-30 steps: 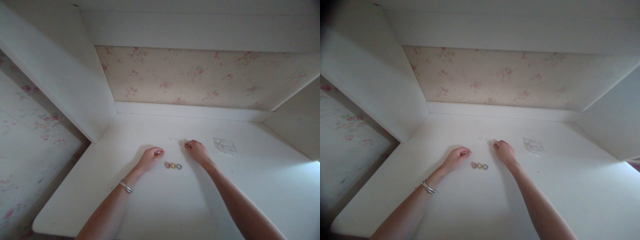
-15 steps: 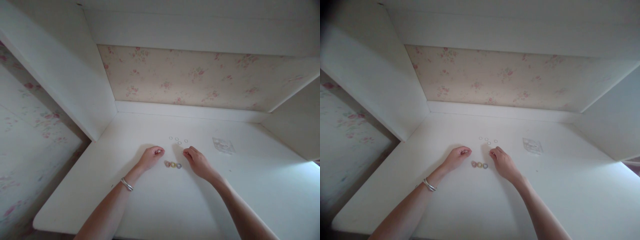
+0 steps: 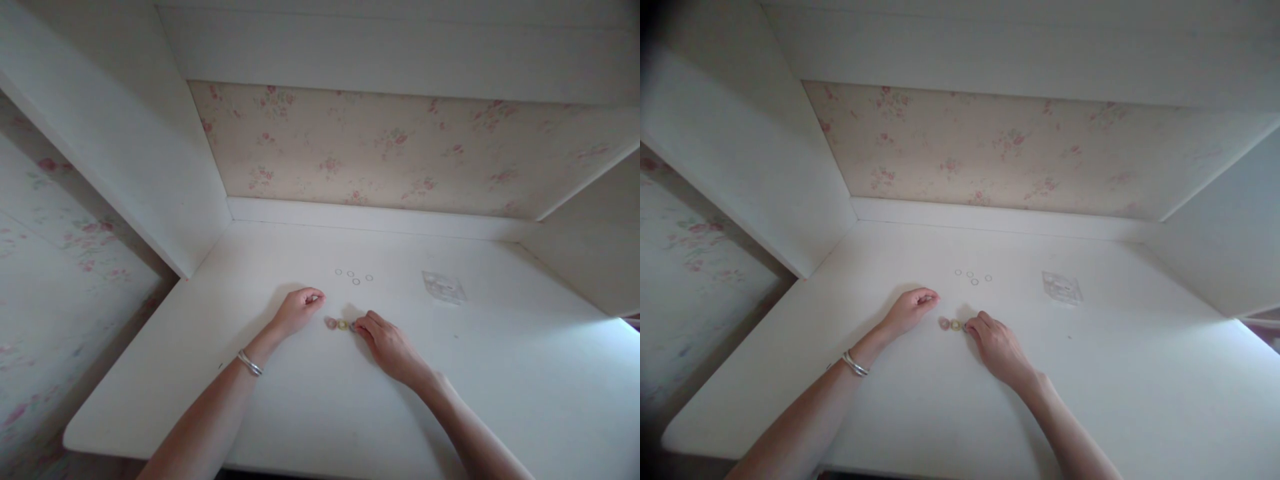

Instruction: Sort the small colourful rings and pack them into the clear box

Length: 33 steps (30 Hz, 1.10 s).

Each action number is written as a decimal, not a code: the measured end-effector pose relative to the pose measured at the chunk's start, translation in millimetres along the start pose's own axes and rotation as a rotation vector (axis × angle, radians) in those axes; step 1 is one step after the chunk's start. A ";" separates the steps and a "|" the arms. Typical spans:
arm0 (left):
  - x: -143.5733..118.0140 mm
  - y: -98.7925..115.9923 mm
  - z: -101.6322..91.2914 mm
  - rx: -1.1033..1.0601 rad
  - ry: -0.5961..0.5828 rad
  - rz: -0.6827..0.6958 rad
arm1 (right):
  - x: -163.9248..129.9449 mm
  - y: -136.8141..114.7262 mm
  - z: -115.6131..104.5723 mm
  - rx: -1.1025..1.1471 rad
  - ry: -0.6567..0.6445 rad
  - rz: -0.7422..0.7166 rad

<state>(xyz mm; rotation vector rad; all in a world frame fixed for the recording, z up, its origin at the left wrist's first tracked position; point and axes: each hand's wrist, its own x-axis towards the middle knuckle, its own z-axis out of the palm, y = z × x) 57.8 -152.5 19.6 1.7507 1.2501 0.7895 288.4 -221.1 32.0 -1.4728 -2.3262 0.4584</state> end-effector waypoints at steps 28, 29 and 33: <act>88.7 44.8 58.7 0.718 -0.168 0.179 | -3.5 38.1 1.0 0.406 0.469 0.420; 89.2 44.7 58.4 0.736 -0.180 0.185 | -3.4 38.2 0.9 0.409 0.468 0.413; 84.5 43.7 55.6 0.781 -0.223 0.208 | -2.2 37.7 0.5 0.416 0.469 0.386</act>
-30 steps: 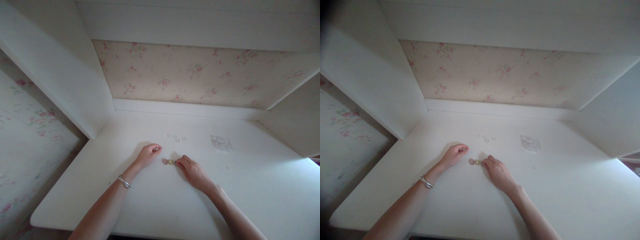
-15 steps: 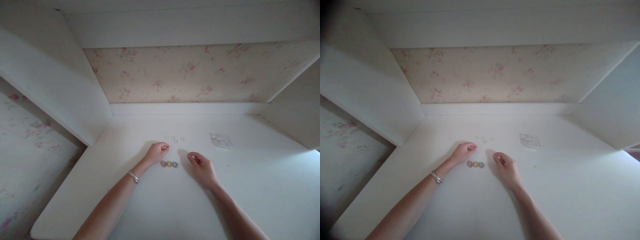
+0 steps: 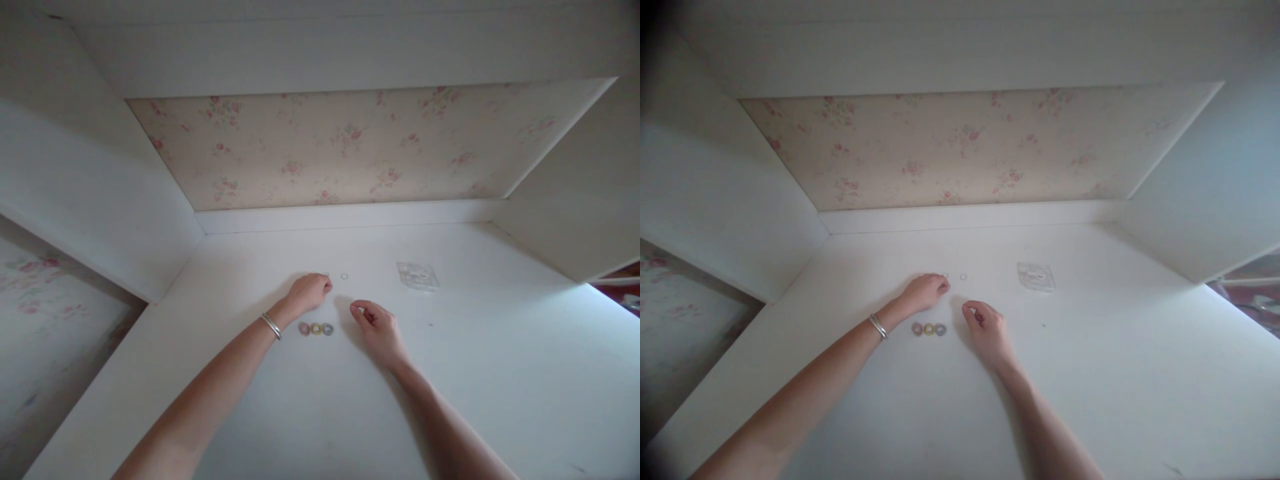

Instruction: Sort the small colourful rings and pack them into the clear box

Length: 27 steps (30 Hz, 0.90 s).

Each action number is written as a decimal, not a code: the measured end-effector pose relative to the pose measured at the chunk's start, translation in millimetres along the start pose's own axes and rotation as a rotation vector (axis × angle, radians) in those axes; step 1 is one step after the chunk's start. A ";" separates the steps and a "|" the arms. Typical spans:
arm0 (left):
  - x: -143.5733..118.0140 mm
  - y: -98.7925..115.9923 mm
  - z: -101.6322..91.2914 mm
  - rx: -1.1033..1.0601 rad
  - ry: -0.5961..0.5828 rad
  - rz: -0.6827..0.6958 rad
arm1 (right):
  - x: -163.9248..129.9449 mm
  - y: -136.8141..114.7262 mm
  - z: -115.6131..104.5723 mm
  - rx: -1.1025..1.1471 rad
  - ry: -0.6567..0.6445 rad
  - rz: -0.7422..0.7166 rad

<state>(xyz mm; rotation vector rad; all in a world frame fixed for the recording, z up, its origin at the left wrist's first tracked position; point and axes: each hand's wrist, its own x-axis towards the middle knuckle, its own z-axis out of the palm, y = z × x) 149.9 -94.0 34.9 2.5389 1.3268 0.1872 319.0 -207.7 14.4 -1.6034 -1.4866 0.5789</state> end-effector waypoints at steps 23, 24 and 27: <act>-74.5 19.8 -25.4 -0.160 -0.156 0.254 | -0.1 0.9 1.5 -0.001 -0.016 -0.016; -74.0 19.3 -24.8 -0.156 -0.157 0.254 | 0.0 0.8 1.4 -0.002 -0.016 -0.015; -73.2 17.7 -22.8 -0.168 -0.160 0.257 | 0.1 0.2 1.3 -0.013 -0.027 -0.005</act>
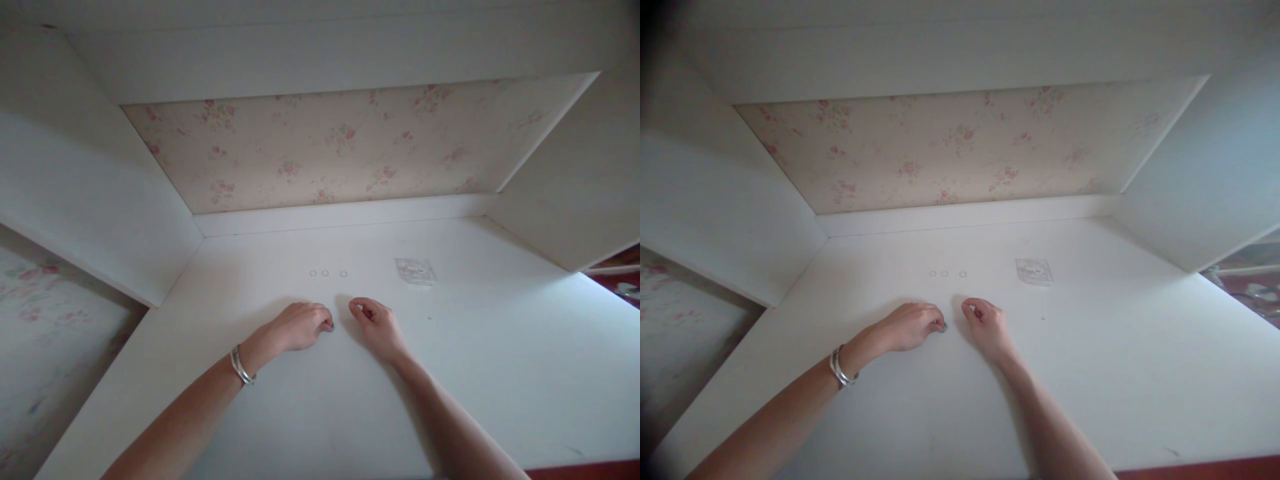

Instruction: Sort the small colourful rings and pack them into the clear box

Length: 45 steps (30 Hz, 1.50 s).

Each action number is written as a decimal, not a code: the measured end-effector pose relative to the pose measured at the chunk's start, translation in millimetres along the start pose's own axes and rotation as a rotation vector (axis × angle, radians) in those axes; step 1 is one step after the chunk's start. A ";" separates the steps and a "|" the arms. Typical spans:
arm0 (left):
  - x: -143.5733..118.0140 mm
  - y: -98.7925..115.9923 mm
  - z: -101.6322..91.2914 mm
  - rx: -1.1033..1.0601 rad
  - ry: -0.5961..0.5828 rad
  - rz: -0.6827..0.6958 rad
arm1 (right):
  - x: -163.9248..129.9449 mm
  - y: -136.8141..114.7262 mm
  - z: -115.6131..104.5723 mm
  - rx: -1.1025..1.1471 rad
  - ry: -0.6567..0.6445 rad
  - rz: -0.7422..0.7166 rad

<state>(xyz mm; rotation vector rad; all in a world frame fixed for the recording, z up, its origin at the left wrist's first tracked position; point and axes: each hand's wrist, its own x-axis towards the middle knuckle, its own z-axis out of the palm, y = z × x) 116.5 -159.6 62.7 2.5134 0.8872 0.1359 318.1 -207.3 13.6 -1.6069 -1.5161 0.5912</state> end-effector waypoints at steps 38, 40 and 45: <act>-47.5 -48.5 23.3 -0.667 0.322 -0.335 | 104.1 -36.0 33.1 -0.770 -0.354 -0.231; -47.7 -49.3 23.1 -0.682 0.326 -0.326 | 108.2 -36.5 35.4 -0.803 -0.398 -0.240; -47.9 -49.2 22.0 -0.689 0.335 -0.309 | 112.2 -35.3 40.4 -0.871 -0.433 -0.237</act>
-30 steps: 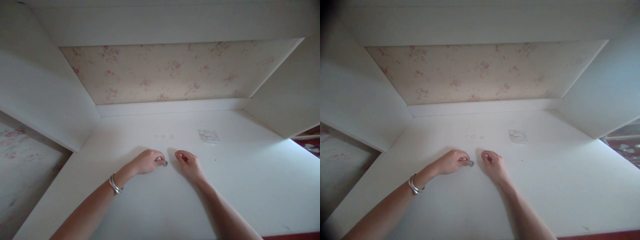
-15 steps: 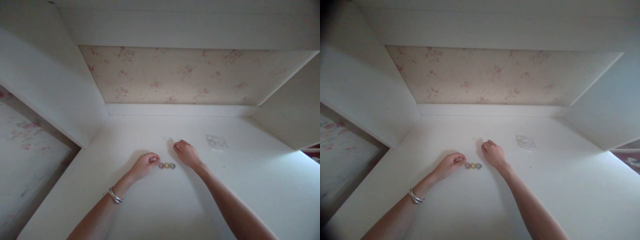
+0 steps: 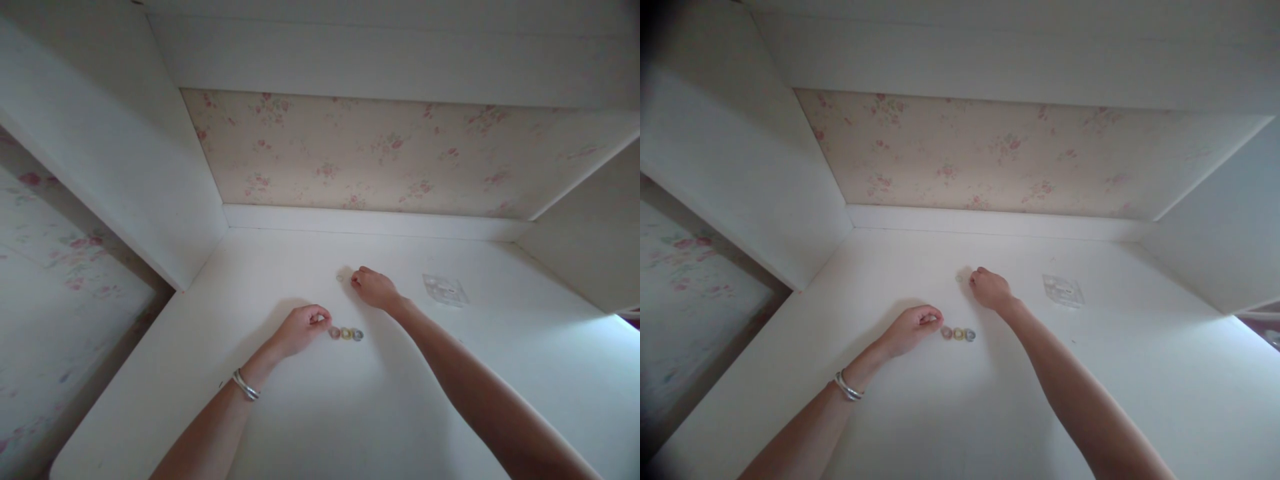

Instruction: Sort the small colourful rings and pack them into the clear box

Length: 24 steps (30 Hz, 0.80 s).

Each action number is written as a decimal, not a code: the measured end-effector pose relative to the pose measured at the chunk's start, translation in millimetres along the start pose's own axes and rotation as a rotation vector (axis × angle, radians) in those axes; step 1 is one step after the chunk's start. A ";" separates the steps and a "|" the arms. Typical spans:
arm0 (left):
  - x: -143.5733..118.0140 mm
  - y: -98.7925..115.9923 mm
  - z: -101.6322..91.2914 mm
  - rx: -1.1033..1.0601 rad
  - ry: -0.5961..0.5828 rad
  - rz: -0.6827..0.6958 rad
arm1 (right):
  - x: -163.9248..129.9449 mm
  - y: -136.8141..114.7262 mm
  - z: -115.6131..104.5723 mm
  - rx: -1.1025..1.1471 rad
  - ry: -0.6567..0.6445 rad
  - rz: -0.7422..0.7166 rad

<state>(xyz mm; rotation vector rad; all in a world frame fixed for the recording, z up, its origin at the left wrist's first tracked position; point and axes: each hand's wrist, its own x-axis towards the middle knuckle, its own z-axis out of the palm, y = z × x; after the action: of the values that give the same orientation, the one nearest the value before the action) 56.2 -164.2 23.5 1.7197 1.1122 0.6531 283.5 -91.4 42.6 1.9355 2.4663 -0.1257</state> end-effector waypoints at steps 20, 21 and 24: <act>0.4 0.4 -1.1 -0.013 -0.016 0.015 | -90.0 -9.0 0.5 -0.068 0.094 -0.195; 0.5 0.3 -1.1 -0.004 -0.018 0.018 | -100.9 -10.9 4.3 -0.051 0.105 -0.193; 0.2 0.5 -1.6 0.037 -0.021 0.026 | -125.7 -14.7 14.3 -0.012 0.122 -0.187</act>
<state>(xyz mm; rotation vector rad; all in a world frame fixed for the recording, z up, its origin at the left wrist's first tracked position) 55.2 -163.5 24.6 1.7712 1.0952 0.6325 298.6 -217.8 35.9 1.7555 2.7161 0.0072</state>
